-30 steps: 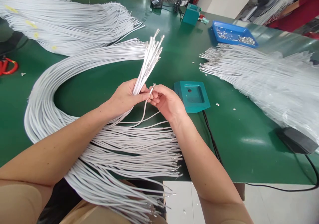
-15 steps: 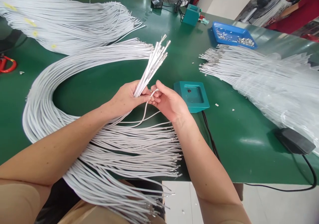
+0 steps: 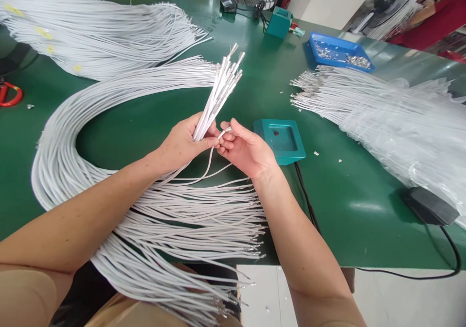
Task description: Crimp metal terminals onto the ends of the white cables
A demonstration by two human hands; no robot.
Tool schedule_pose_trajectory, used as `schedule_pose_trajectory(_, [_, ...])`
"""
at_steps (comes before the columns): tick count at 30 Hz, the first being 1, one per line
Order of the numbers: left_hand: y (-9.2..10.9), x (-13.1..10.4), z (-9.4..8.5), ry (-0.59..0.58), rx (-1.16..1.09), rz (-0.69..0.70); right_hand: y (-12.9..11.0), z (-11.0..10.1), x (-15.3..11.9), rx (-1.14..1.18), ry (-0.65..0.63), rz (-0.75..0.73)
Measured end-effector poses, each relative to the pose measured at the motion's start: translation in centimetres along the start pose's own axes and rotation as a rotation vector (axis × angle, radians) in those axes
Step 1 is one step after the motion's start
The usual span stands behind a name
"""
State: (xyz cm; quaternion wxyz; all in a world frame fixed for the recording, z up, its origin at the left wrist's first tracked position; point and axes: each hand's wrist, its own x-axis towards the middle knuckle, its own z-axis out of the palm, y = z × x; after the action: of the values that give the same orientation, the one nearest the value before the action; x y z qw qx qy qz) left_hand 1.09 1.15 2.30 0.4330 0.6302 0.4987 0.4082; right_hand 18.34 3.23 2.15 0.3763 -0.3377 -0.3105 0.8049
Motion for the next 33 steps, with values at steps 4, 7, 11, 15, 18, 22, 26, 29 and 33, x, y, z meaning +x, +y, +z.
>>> schedule_pose_trajectory(4, [-0.1,0.1,0.0,-0.037,-0.035,0.024,0.0,-0.1,-0.1,0.000,-0.033,-0.013])
schedule_pose_trajectory(7, [-0.2,0.0,0.0,-0.060,-0.033,0.037,0.0,-0.2,0.0,0.022,-0.063,-0.017])
schedule_pose_trajectory(11, [-0.3,0.0,-0.2,-0.099,-0.084,0.012,0.1,-0.3,0.0,-0.029,-0.037,-0.050])
schedule_pose_trajectory(15, [-0.4,0.1,-0.2,-0.116,-0.092,-0.005,0.1,-0.3,0.0,-0.025,-0.069,-0.070])
schedule_pose_trajectory(18, [-0.4,0.1,-0.2,-0.131,-0.111,-0.001,0.1,-0.3,0.0,-0.026,-0.085,-0.055])
schedule_pose_trajectory(22, [-0.1,0.1,-0.1,-0.145,-0.126,0.005,0.1,-0.3,0.0,-0.081,-0.020,-0.063])
schedule_pose_trajectory(26, [-0.1,0.2,-0.2,-0.129,-0.110,-0.010,0.1,0.1,-0.3,-0.183,0.109,-0.166])
schedule_pose_trajectory(29, [-0.2,0.2,-0.2,-0.106,-0.107,-0.029,0.0,0.6,-0.6,-0.252,0.174,-0.258])
schedule_pose_trajectory(33, [-0.1,0.2,-0.3,-0.068,-0.087,-0.057,0.1,0.9,-0.7,-0.398,0.209,-0.343])
